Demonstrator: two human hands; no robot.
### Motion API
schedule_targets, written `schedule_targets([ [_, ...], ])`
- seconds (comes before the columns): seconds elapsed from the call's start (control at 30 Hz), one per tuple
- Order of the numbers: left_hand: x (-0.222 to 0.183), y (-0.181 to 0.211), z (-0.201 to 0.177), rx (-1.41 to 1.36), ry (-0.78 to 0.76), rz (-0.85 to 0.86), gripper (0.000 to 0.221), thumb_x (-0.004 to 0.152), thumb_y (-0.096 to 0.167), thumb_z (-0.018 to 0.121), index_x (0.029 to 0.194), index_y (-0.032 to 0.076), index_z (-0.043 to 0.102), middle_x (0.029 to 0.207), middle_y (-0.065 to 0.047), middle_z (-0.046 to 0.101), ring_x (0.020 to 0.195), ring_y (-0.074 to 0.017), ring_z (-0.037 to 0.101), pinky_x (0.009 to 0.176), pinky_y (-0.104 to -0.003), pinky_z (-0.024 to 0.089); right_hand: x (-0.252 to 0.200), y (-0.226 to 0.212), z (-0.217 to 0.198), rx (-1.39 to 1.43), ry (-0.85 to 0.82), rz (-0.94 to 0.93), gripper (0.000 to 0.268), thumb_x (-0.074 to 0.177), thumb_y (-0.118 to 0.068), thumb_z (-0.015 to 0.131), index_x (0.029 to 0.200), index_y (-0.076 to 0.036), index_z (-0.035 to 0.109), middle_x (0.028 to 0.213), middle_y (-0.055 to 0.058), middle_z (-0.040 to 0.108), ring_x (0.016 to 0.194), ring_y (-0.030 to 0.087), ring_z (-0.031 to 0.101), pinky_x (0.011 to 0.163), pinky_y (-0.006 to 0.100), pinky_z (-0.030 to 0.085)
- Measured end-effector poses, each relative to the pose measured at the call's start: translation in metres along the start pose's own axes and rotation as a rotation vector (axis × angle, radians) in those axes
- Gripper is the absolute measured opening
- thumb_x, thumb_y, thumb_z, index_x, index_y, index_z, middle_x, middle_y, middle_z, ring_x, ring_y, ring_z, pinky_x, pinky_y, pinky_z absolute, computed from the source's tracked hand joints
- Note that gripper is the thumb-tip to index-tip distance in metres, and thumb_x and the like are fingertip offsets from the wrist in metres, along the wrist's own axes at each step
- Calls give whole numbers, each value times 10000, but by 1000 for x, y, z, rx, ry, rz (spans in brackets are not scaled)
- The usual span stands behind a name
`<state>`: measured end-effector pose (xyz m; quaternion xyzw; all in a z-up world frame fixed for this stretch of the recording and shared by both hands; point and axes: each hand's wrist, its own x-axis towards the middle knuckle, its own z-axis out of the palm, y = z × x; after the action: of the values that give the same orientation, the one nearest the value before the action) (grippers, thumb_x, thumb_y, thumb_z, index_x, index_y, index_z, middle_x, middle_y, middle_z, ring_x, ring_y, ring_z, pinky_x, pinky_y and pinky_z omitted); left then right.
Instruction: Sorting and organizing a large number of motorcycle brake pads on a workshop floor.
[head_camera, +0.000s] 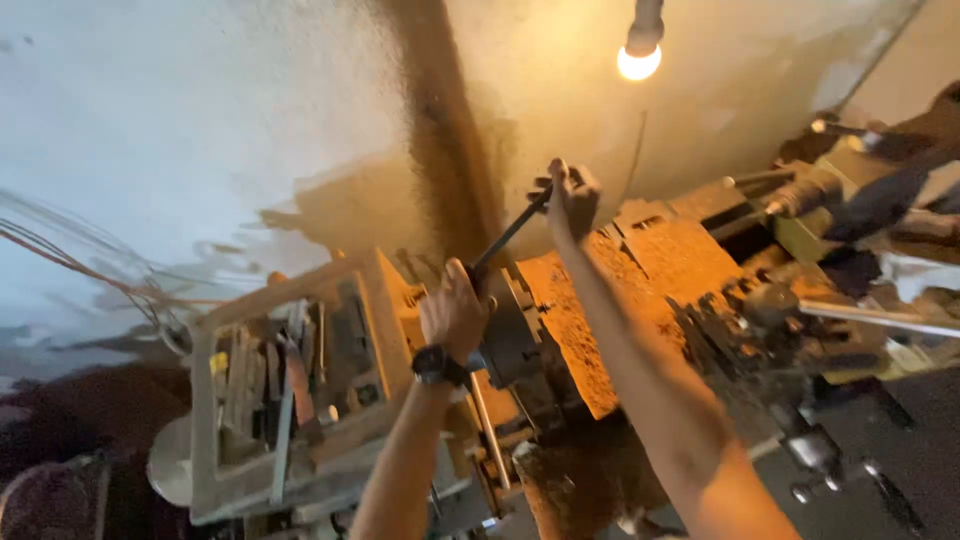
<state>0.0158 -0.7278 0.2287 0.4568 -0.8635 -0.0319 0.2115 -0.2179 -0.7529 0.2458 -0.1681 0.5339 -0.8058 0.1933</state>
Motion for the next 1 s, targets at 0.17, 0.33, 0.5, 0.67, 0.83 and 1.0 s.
schedule_targets([
  [0.17, 2, 14, 1, -26, 77, -112, 499, 948, 417, 670, 1083, -34, 503, 752, -198, 684, 582, -383, 679, 457, -481, 531, -31, 54, -33, 297, -148, 107, 496, 1114, -419, 479, 1257, 43, 586, 1035, 163, 716, 911, 239, 736, 778, 375, 622],
  [0.33, 5, 31, -14, -88, -112, -237, 475, 1039, 425, 591, 1102, -34, 486, 773, -237, 682, 676, -394, 699, 528, -469, 559, -39, 17, -11, 189, -581, 208, 378, 1010, -299, 615, 1273, -30, 589, 1109, 98, 713, 952, 180, 724, 782, 340, 633],
  [0.5, -22, 21, -63, -446, -420, -239, 463, 1035, 349, 631, 1298, 4, 469, 1140, -219, 690, 924, -347, 715, 755, -448, 573, -19, 14, 109, -279, -836, 610, 340, 898, -229, 754, 1050, 49, 632, 897, 173, 693, 721, 264, 729, 599, 412, 592],
  [0.67, -25, 41, -179, -380, 6, -51, 507, 910, 153, 756, 1347, -16, 563, 1274, -215, 623, 1109, -325, 648, 882, -425, 561, -61, 65, 163, -1038, -1156, -132, 799, 676, -358, 912, 1240, 63, 533, 1006, 284, 677, 894, 355, 707, 709, 411, 616],
  [0.83, 6, 40, -203, -316, 235, 148, 321, 995, 145, 752, 1279, 24, 663, 1153, -162, 703, 1039, -279, 709, 843, -418, 601, -143, 24, 124, -1179, -1416, -404, 527, 857, -483, 779, 1163, -59, 717, 1072, 166, 731, 990, 313, 713, 835, 432, 590],
  [1.0, 67, 10, -74, -136, 137, 592, 472, 983, 422, 701, 1324, 102, 640, 1418, -179, 616, 1312, -332, 582, 1079, -516, 466, -164, -25, -15, -754, -1463, -845, 325, 902, -371, 766, 894, -66, 655, 974, 140, 678, 1011, 345, 660, 930, 484, 509],
])
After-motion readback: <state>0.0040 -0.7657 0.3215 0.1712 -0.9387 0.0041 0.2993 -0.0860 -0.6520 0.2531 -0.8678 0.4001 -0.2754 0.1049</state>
